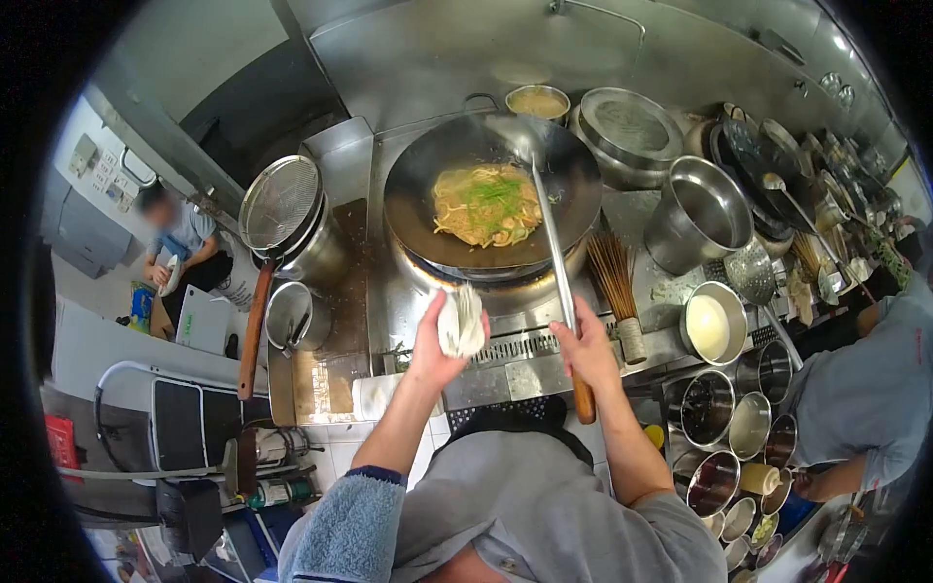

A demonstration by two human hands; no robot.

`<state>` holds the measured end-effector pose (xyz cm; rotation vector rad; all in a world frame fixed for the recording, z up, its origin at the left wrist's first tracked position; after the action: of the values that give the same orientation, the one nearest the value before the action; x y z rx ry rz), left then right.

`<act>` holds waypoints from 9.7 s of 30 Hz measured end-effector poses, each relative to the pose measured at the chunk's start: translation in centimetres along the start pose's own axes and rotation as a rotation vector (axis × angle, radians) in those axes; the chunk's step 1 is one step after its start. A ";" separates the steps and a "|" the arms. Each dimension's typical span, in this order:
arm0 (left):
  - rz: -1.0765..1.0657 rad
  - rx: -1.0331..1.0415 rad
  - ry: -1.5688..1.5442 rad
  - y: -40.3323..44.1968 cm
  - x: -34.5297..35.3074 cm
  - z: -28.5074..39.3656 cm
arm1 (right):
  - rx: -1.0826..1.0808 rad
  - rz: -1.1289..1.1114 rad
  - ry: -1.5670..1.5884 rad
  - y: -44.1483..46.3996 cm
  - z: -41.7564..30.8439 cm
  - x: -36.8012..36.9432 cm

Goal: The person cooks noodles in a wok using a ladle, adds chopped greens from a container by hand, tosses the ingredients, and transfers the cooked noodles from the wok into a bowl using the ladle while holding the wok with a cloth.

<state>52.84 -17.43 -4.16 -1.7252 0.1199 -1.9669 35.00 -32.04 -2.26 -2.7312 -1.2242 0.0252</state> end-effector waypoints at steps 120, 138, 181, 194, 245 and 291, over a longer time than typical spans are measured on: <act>0.154 -0.143 0.148 8.4 1.5 0.0 | -0.106 -0.035 -0.074 0.3 -16.3 -0.2; 0.219 0.003 0.214 7.6 1.4 -0.2 | -0.028 -0.148 -0.474 14.5 -7.8 -2.2; 0.348 0.112 0.248 -0.4 1.2 -8.0 | -0.370 -0.317 -1.030 1.6 -9.5 -2.8; 0.196 0.039 0.218 5.9 -1.7 -3.1 | -0.214 -0.404 -1.134 0.3 -9.6 -2.6; 0.186 -0.003 0.259 7.5 1.5 1.4 | 0.145 -0.010 -0.081 -6.1 0.7 -2.2; 0.372 0.064 0.254 4.0 0.9 -4.3 | -0.068 -0.349 -1.009 -0.4 -8.5 -5.6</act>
<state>50.01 -22.40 -5.71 -1.2958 0.4297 -1.8735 31.62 -37.06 5.97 -2.5041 -1.8886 1.4706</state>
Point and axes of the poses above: each hand's wrist, its own y-axis towards the middle knuckle, its own x-axis out of the palm, z = x × y, the point moved 3 cm from there along y, towards the middle knuckle, and after that the axes turned 2 degrees about z, right-handed, at the moved point
